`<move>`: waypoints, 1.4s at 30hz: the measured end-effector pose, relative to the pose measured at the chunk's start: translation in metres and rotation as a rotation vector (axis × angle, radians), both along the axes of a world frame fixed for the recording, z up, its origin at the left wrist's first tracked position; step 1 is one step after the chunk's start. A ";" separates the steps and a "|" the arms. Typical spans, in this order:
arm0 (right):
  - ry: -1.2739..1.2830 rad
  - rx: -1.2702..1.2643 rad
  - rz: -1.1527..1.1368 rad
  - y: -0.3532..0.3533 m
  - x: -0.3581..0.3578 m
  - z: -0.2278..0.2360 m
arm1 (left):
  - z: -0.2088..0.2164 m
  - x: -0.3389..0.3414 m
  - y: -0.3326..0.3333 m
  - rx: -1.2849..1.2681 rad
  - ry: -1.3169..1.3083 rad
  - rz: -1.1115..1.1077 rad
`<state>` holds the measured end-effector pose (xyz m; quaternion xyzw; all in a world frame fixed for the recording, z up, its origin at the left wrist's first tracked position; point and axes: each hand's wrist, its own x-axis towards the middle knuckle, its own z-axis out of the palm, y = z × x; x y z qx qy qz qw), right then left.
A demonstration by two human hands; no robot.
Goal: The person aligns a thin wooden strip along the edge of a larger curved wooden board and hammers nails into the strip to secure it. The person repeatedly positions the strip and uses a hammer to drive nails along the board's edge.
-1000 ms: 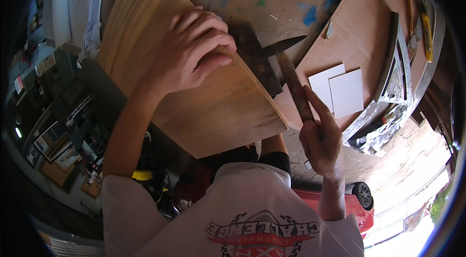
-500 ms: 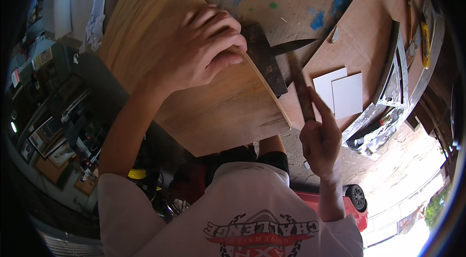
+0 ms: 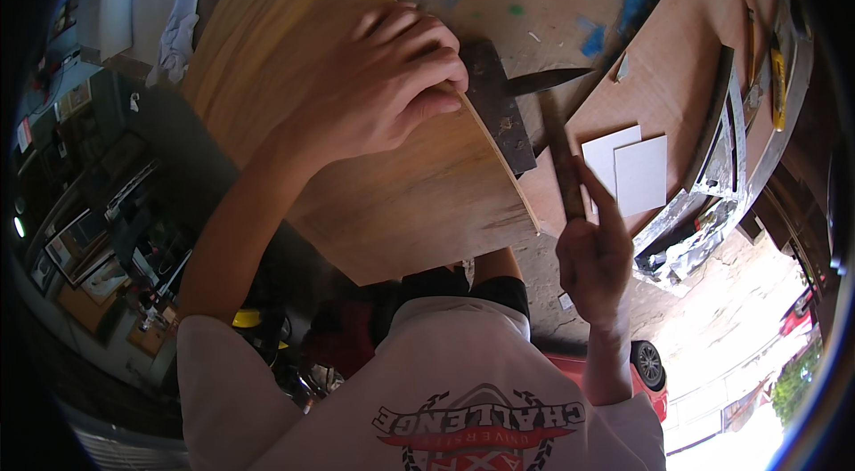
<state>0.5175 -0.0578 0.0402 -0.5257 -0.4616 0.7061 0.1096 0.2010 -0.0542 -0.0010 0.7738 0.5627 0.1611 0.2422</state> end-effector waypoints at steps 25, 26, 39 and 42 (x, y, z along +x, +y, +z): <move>-0.373 0.457 0.219 -0.022 0.012 0.013 | -0.012 0.002 -0.005 0.090 -0.004 0.069; -0.337 0.529 0.218 -0.026 0.012 0.013 | -0.014 0.002 -0.005 0.126 0.021 0.087; -0.204 1.248 0.437 -0.021 0.004 0.011 | -0.023 0.003 -0.012 0.061 0.129 0.614; -0.290 1.228 0.511 -0.023 0.000 0.007 | -0.027 0.005 -0.011 0.100 0.143 0.642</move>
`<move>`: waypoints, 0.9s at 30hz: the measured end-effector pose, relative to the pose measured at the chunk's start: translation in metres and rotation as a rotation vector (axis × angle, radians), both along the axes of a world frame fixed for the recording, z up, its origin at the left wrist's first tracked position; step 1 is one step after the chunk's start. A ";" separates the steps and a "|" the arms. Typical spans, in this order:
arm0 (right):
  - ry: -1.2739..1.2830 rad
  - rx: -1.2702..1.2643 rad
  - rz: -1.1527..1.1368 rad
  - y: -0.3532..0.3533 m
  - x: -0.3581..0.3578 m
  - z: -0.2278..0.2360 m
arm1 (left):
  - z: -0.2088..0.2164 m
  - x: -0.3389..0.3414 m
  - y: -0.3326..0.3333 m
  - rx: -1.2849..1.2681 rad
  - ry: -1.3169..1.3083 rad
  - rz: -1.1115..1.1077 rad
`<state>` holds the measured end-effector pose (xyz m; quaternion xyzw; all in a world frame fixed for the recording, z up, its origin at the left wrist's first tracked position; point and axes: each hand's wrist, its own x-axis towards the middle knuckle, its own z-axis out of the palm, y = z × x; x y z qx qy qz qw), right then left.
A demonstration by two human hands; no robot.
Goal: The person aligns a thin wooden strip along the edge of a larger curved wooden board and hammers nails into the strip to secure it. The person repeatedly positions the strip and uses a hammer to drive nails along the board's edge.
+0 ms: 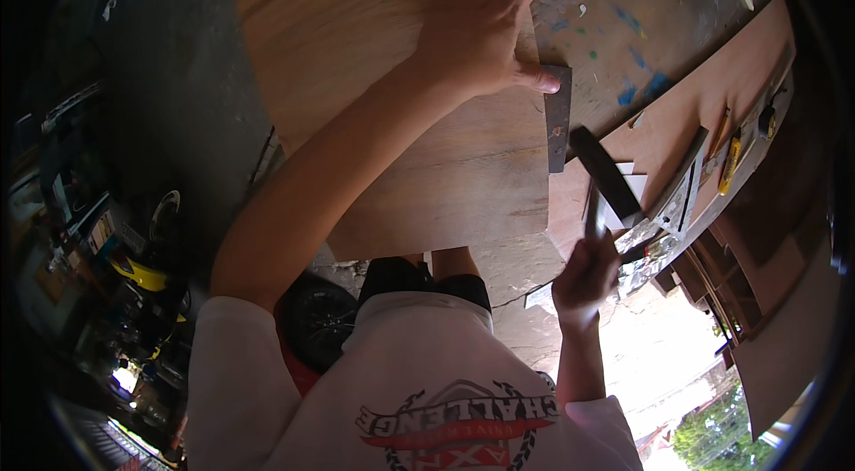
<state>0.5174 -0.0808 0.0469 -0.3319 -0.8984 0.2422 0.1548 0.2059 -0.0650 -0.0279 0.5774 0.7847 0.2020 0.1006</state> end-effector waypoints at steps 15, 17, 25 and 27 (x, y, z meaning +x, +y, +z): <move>-0.141 -0.113 -0.196 0.003 0.000 0.010 | 0.001 0.003 0.005 -0.041 -0.023 0.071; 0.161 0.046 -0.214 0.005 -0.002 0.031 | 0.004 0.004 0.004 -0.060 -0.030 0.078; -0.051 0.013 -0.024 0.006 -0.024 0.017 | 0.005 0.003 0.004 -0.049 -0.041 0.082; 0.110 0.150 -0.075 0.005 -0.018 0.020 | 0.004 0.003 0.005 -0.048 -0.058 0.083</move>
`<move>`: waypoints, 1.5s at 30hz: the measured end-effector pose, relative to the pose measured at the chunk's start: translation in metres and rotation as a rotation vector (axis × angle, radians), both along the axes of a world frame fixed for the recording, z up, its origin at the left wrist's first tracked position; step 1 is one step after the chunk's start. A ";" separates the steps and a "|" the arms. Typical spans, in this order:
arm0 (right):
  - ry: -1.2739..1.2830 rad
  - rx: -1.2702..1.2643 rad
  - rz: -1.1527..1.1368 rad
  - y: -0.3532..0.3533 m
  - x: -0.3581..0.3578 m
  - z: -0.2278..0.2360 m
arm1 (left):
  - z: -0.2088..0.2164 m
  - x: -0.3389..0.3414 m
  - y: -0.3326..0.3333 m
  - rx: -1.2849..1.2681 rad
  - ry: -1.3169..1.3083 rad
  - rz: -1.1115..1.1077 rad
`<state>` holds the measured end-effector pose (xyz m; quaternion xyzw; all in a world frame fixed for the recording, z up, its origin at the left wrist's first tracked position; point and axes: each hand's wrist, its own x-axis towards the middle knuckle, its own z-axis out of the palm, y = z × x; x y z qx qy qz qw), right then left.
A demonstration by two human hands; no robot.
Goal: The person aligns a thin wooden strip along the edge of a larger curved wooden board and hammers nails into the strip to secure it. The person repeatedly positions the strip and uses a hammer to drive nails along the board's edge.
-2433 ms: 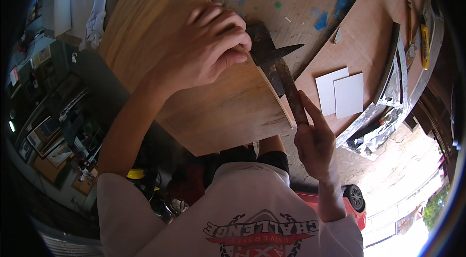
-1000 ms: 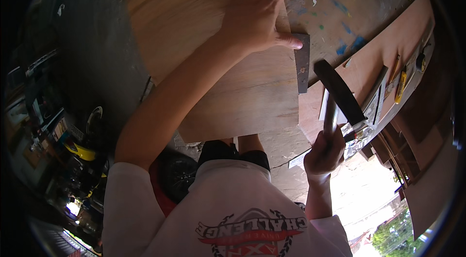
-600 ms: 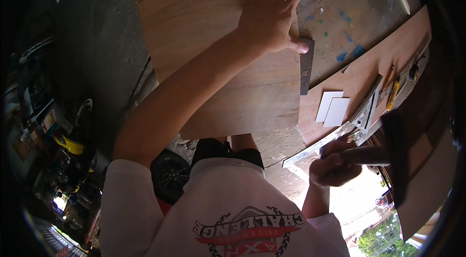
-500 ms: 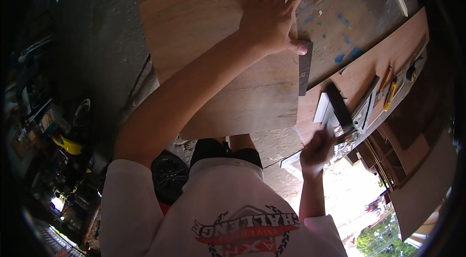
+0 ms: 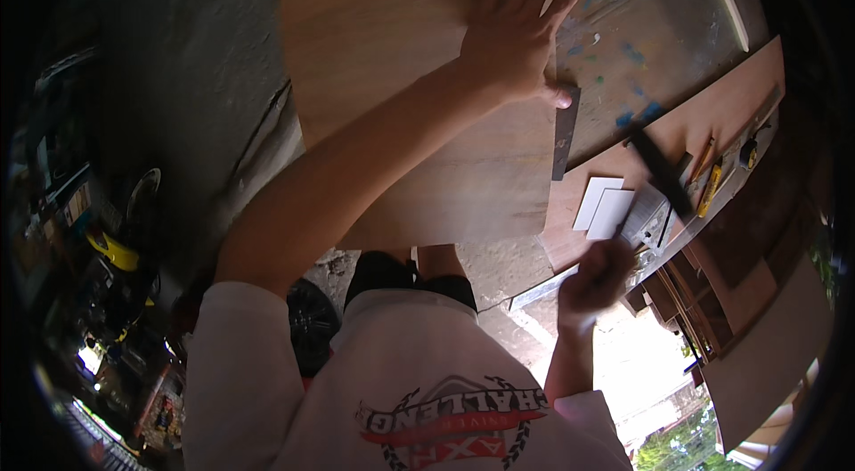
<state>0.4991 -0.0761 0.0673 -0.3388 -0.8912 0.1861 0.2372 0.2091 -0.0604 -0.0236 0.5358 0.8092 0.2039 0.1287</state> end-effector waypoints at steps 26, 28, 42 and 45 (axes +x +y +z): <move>-0.266 -0.162 0.082 0.001 0.028 -0.023 | -0.003 -0.001 -0.001 0.009 0.001 -0.015; -0.155 -0.207 0.029 0.003 0.033 -0.029 | -0.003 0.000 -0.001 0.013 0.006 0.001; -0.202 0.116 -0.183 0.088 -0.028 -0.059 | -0.001 0.004 -0.017 0.279 -0.069 0.016; -0.090 -0.429 -0.013 0.023 -0.017 -0.044 | 0.004 -0.005 -0.049 0.372 -0.062 0.156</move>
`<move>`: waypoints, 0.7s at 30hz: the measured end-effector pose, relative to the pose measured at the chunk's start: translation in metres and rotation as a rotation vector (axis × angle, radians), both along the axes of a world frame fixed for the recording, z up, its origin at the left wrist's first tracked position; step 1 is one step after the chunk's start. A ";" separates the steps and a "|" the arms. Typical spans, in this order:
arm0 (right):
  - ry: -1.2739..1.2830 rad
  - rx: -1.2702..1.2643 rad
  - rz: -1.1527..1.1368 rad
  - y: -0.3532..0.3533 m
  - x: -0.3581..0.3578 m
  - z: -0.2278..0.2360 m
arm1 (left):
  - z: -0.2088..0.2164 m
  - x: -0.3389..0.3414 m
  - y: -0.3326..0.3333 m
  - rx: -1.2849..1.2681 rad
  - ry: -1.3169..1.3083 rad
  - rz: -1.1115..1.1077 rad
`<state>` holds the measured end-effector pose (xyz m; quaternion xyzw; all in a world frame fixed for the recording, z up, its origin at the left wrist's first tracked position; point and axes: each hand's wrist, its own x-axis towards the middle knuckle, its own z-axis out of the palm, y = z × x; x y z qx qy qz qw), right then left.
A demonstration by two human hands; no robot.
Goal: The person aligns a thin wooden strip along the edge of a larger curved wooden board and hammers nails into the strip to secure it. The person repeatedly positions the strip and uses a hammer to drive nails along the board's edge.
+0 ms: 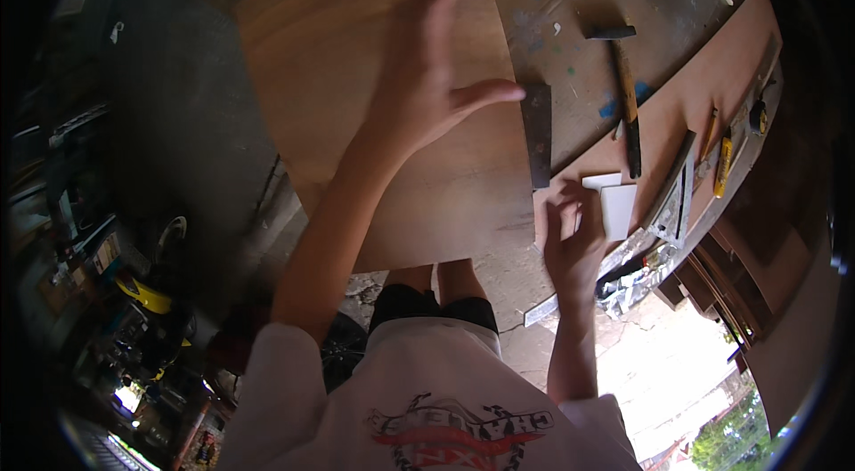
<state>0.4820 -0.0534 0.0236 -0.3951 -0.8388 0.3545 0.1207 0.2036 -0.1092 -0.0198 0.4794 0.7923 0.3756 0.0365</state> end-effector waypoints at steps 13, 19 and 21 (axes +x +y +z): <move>0.010 -0.281 -0.145 -0.029 0.005 0.003 | -0.007 0.013 -0.216 0.381 -1.330 0.652; 0.023 -0.516 -0.016 -0.016 0.031 0.032 | 0.024 0.048 -0.218 0.250 -1.108 1.046; 0.057 -0.638 0.006 -0.014 0.034 0.037 | 0.030 0.038 -0.226 0.211 -1.075 1.016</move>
